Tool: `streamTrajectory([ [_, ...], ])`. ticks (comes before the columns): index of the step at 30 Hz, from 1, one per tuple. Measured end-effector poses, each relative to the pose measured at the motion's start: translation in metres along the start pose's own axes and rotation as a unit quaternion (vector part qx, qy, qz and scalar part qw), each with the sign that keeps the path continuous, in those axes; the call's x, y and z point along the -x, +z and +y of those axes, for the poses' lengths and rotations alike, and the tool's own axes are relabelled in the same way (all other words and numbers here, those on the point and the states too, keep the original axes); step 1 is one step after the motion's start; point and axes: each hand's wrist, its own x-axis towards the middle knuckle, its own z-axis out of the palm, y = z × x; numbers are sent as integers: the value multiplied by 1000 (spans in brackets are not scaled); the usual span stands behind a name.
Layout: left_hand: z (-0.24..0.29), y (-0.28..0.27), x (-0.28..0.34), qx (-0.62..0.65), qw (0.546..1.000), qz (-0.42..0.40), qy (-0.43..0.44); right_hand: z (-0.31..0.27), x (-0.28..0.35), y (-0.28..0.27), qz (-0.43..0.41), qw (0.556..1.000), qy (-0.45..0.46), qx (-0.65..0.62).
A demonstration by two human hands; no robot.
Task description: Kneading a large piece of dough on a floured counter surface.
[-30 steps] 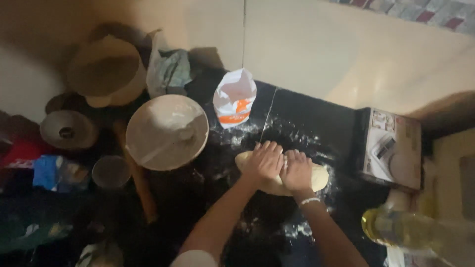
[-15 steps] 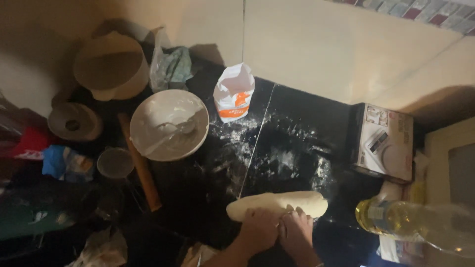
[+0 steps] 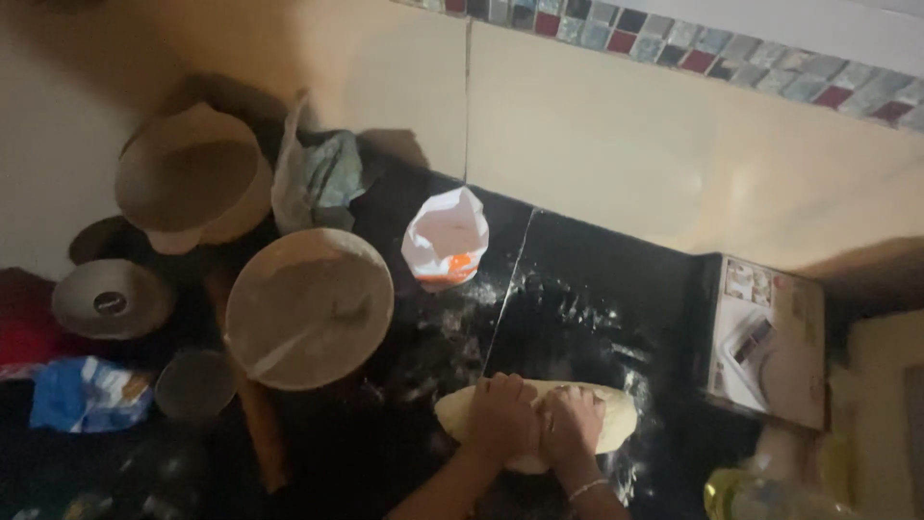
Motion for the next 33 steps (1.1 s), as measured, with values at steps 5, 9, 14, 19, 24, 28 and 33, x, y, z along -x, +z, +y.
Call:
streamTrajectory([
  [5, -22, 14, -48, 105, 994, 3, -30, -15, -54, -14, 99, 994, -43, -34],
  [9, -45, 61, -75, 84, 994, 29, -65, -14, -105, -11, 125, 990, -62, 28],
  [14, -63, 76, -122, 16, 994, 76, -72, -24, -155, -27, 151, 986, -53, 49],
  [19, -71, 78, -127, 36, 991, 129, -30, -23, -161, -21, 157, 984, -55, 70],
  [24, -56, 71, -90, 22, 987, 156, 10, -14, -115, -7, 150, 980, -42, 122],
  [28, -39, 39, -62, 2, 994, 95, 50, -19, -73, -24, 173, 976, -109, 77],
  [33, -3, -19, 6, -15, 998, -9, 53, -33, 1, -61, 145, 968, -190, 69],
])
